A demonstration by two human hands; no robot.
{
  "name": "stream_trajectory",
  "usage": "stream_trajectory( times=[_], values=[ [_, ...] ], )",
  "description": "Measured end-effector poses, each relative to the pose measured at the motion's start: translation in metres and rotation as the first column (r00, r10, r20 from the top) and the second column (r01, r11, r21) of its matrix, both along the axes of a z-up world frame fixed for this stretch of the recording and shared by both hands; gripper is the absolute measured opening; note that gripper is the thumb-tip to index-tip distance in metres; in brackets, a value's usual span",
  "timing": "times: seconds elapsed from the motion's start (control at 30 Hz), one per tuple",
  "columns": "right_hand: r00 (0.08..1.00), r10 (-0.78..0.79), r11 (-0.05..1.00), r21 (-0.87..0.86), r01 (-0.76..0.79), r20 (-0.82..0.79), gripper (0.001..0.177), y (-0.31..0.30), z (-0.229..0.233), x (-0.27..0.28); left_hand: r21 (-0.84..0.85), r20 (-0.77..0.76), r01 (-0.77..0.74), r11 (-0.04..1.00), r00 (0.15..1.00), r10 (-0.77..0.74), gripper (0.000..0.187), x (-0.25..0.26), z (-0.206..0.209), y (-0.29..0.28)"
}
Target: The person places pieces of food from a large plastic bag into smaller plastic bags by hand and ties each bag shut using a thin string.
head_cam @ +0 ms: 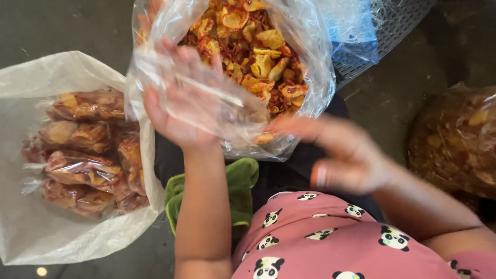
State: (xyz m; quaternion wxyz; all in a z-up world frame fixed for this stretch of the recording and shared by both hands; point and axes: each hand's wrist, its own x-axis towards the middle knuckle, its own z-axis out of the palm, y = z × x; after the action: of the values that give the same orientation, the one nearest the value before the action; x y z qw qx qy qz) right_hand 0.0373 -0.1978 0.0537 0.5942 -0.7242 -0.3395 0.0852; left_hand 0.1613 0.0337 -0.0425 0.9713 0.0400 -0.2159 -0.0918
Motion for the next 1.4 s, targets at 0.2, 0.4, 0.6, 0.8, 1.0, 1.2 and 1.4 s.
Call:
stream_trajectory(
  times=[0.2, 0.4, 0.6, 0.8, 1.0, 1.2, 1.4],
  values=[
    [0.833, -0.472, 0.742, -0.38, 0.552, 0.289, 0.023, -0.048, -0.085, 0.099, -0.183, -0.039, 0.055, 0.982, 0.997, -0.064, 0.058, 0.031, -0.023, -0.038],
    [0.799, 0.039, 0.408, -0.74, 0.535, 0.6, 0.043, -0.049, -0.168, 0.165, 0.103, -0.275, -0.032, 0.994, 0.96, 0.059, 0.053, 0.004, 0.023, -0.012],
    [0.861, -0.255, 0.315, -0.804, 0.504, 0.44, 0.024, -0.045, -0.107, 0.182, -0.203, -0.086, -0.034, 0.979, 0.996, 0.017, 0.071, -0.003, 0.014, 0.059],
    [0.897, -0.154, 0.765, -0.525, 0.374, 0.415, 0.006, -0.053, -0.092, 0.19, -0.205, -0.226, -0.197, 0.959, 0.963, 0.15, 0.074, -0.007, 0.007, 0.065],
    [0.707, 0.441, 0.15, -0.822, 0.549, 0.552, 0.02, -0.06, -0.136, 0.19, -0.328, -0.223, -0.143, 0.934, 0.972, 0.07, 0.075, -0.012, 0.013, 0.055],
    [0.852, -0.127, 0.63, -0.622, 0.465, 0.508, 0.008, -0.077, -0.1, 0.177, -0.328, -0.244, -0.159, 0.931, 0.966, 0.079, 0.073, -0.014, 0.015, 0.057],
    [0.709, -0.615, 0.768, -0.463, 0.442, -0.344, 0.007, -0.056, -0.105, 0.166, -0.295, -0.249, -0.168, 0.941, 0.964, 0.094, 0.073, -0.012, 0.014, 0.056]
  ],
)
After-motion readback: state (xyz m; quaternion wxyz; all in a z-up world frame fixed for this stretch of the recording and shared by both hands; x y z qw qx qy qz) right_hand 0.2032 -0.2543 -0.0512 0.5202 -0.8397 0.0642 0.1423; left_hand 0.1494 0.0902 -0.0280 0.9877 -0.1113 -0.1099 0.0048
